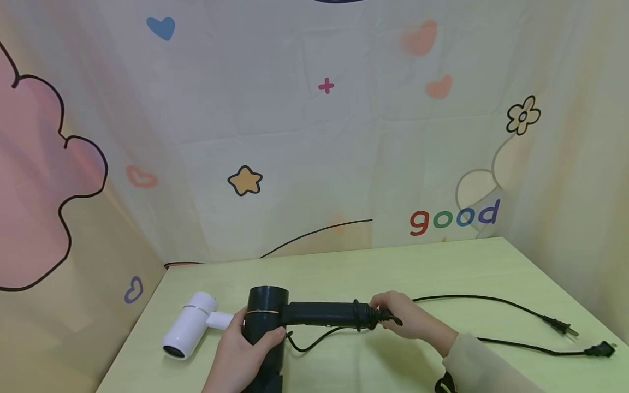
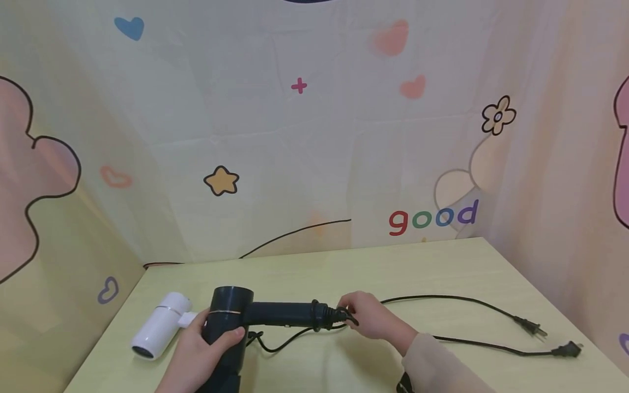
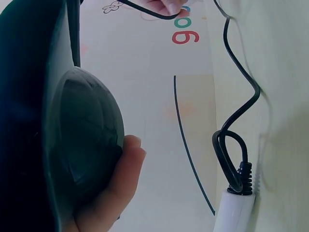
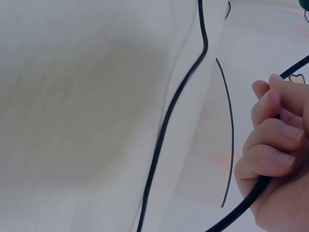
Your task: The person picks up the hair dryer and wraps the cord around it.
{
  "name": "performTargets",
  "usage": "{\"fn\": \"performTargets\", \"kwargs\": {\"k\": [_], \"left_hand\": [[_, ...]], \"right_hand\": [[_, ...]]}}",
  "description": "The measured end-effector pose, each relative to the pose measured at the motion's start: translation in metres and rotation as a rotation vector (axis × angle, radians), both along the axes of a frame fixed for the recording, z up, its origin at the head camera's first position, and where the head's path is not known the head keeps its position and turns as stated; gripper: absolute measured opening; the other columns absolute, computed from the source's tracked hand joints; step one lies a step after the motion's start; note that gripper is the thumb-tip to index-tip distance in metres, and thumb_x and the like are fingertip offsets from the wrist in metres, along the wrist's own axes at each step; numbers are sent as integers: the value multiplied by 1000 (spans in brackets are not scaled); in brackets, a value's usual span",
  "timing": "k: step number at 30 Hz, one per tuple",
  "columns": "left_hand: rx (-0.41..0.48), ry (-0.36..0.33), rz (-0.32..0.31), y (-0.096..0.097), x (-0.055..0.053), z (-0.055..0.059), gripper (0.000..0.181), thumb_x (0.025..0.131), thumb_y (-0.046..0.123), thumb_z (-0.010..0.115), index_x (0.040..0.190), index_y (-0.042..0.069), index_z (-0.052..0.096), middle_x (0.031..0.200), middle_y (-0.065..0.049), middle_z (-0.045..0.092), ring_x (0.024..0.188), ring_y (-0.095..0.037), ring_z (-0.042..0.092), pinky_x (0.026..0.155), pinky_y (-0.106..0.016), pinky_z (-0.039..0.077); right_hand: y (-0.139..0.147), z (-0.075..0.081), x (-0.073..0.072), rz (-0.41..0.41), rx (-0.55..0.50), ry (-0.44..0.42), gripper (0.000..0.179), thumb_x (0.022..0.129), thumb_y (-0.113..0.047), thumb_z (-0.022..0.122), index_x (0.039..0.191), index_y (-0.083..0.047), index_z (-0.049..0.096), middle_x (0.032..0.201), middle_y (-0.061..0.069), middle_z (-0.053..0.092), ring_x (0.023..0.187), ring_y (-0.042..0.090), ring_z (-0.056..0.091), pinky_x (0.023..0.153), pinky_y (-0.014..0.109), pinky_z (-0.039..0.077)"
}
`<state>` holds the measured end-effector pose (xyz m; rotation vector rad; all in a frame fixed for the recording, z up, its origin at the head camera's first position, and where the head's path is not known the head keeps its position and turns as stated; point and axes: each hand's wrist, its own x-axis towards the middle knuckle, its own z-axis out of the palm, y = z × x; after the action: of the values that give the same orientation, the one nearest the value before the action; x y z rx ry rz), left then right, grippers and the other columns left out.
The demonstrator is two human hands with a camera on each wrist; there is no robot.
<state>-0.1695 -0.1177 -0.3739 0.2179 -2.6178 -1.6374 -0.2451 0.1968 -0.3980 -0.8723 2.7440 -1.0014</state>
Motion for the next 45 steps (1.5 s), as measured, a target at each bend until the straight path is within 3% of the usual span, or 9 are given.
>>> {"fn": "performTargets", "kwargs": {"k": [4, 9, 24, 36, 45], "left_hand": [[3, -7, -28, 0, 0, -1, 90, 74, 45, 76, 140, -1, 36, 115, -18, 60, 88, -21, 61, 73, -36, 52], [-5, -8, -62, 2, 2, -2, 91, 74, 42, 77, 141, -2, 35, 116, -19, 61, 89, -22, 62, 74, -37, 52], [-18, -46, -139, 8, 4, -8, 93, 73, 42, 76, 144, 1, 33, 114, -16, 62, 87, -21, 61, 69, -37, 54], [-91, -40, -115, 9, 5, -12, 97, 71, 47, 77, 144, -1, 32, 117, -18, 61, 87, -21, 61, 68, -35, 53], [-93, -40, -128, 11, 4, -14, 98, 72, 45, 77, 144, -1, 30, 113, -18, 62, 83, -21, 61, 64, -36, 53]], "right_hand": [[0, 5, -4, -43, 13, 9, 7, 91, -10, 61, 91, -8, 67, 68, -5, 58, 59, 5, 45, 55, 22, 39], [-1, 12, -5, -90, -5, -16, 19, 94, -25, 58, 92, -8, 67, 67, -3, 54, 58, 7, 44, 52, 22, 38], [-3, 29, -5, -123, 20, 59, 19, 94, -27, 58, 95, -10, 67, 67, -5, 52, 58, 8, 43, 51, 23, 38], [-2, 53, 2, -159, 14, 132, 13, 93, -22, 60, 94, -11, 68, 61, -6, 46, 54, 7, 39, 51, 22, 35], [-3, 66, 10, -174, 20, 198, 11, 93, -22, 61, 91, -12, 66, 59, -7, 42, 52, 5, 35, 49, 21, 33]]}}
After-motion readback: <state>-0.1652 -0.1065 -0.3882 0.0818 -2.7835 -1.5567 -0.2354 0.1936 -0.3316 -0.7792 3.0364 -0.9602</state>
